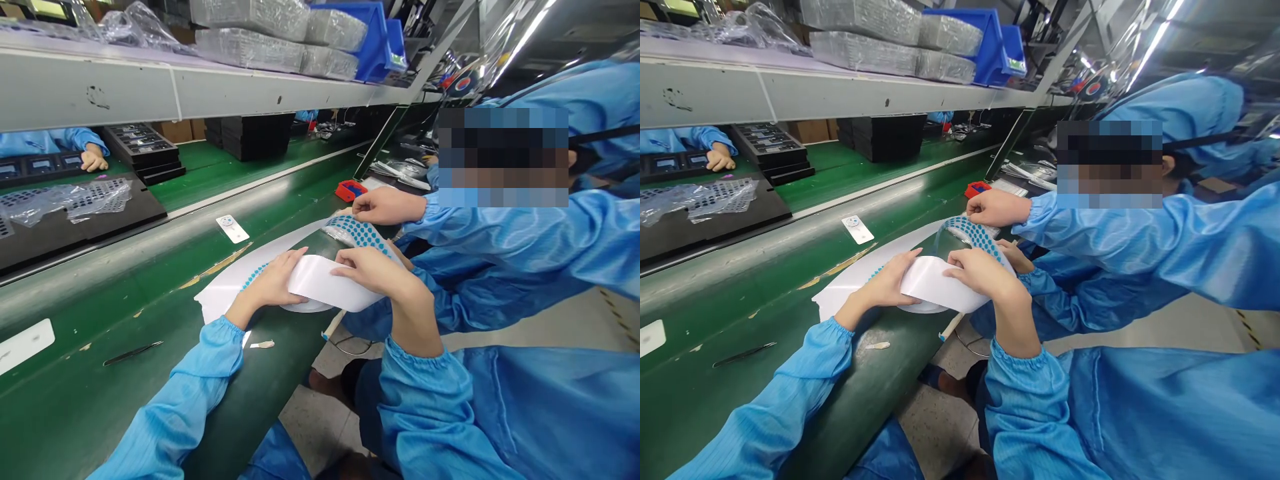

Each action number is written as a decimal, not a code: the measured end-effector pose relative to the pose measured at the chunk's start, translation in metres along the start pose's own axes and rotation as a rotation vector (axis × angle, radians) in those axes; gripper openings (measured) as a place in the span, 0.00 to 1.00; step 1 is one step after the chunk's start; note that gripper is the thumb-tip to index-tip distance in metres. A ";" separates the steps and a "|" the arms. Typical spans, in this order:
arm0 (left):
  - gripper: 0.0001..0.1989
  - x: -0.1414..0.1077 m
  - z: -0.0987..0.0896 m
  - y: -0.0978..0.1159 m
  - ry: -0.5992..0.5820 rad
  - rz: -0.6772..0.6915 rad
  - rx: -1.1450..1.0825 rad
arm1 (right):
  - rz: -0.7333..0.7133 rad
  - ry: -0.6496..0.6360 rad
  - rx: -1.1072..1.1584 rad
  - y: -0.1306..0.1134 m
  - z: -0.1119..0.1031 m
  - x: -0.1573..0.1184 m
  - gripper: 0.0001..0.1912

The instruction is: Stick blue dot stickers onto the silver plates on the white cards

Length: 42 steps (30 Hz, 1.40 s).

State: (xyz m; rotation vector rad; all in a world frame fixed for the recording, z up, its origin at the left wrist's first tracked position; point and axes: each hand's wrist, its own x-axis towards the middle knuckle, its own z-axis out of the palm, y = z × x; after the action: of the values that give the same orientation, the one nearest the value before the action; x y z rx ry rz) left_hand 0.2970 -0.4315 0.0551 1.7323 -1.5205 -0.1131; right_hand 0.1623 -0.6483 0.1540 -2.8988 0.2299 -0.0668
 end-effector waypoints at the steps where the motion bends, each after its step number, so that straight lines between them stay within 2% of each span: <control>1: 0.60 -0.001 -0.002 -0.001 -0.001 0.008 -0.010 | 0.003 0.028 -0.036 -0.004 -0.005 -0.003 0.11; 5: 0.64 -0.004 -0.008 -0.004 -0.054 -0.019 -0.033 | -0.027 0.187 -0.282 -0.022 -0.024 -0.015 0.11; 7: 0.62 -0.007 -0.008 -0.004 -0.001 -0.076 -0.088 | -0.074 0.299 -0.376 -0.028 -0.031 -0.022 0.11; 9: 0.53 -0.007 -0.007 -0.002 0.119 -0.113 -0.142 | -0.154 0.422 -0.426 -0.034 -0.036 -0.028 0.13; 11: 0.43 -0.005 -0.005 0.001 0.206 -0.092 -0.191 | -0.260 0.522 -0.431 -0.039 -0.040 -0.034 0.15; 13: 0.34 0.001 -0.003 0.006 0.199 -0.053 -0.226 | -0.346 0.581 -0.397 -0.045 -0.042 -0.038 0.18; 15: 0.32 0.009 -0.002 0.012 0.161 -0.039 -0.234 | -0.400 0.620 -0.344 -0.049 -0.042 -0.038 0.17; 18: 0.32 0.017 -0.004 0.020 0.147 -0.022 -0.285 | -0.411 0.708 -0.300 -0.053 -0.043 -0.035 0.12; 20: 0.25 0.020 -0.007 0.021 0.151 -0.021 -0.390 | -0.375 0.769 -0.312 -0.053 -0.043 -0.035 0.10; 23: 0.21 0.021 -0.013 0.016 0.150 -0.072 -0.518 | -0.351 0.814 -0.350 -0.052 -0.038 -0.042 0.09; 24: 0.21 0.022 -0.014 0.012 0.149 -0.090 -0.539 | -0.341 0.874 -0.366 -0.049 -0.032 -0.047 0.08; 25: 0.21 0.024 -0.015 0.009 0.147 -0.106 -0.552 | -0.313 1.001 -0.367 -0.045 -0.023 -0.052 0.08; 27: 0.22 0.026 -0.015 0.002 0.143 -0.133 -0.572 | -0.163 1.409 -0.296 -0.030 0.005 -0.063 0.13; 28: 0.23 0.027 -0.014 0.000 0.142 -0.143 -0.581 | -0.022 1.658 -0.174 -0.019 0.023 -0.067 0.16; 29: 0.23 0.028 -0.014 -0.002 0.140 -0.149 -0.590 | 0.168 1.774 -0.051 -0.005 0.042 -0.070 0.19; 30: 0.23 0.029 -0.013 -0.002 0.139 -0.152 -0.598 | 0.375 1.619 0.104 0.010 0.060 -0.072 0.24; 31: 0.23 0.029 -0.012 -0.002 0.139 -0.156 -0.604 | 0.502 1.351 0.278 0.025 0.077 -0.072 0.29; 34: 0.20 0.028 -0.008 0.002 0.212 -0.179 -0.607 | 0.572 1.034 0.493 0.064 0.113 -0.069 0.34; 37: 0.19 0.027 -0.006 0.011 0.332 -0.178 -0.608 | 0.588 0.945 0.570 0.085 0.122 -0.064 0.33; 42: 0.19 0.027 -0.006 0.025 0.457 -0.146 -0.655 | 0.560 0.875 0.606 0.095 0.115 -0.045 0.31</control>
State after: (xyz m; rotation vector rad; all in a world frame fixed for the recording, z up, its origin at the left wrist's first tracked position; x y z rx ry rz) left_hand 0.2879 -0.4498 0.0859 1.2246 -0.8842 -0.2419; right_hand 0.1113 -0.7060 0.0188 -1.9487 0.9490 -1.0825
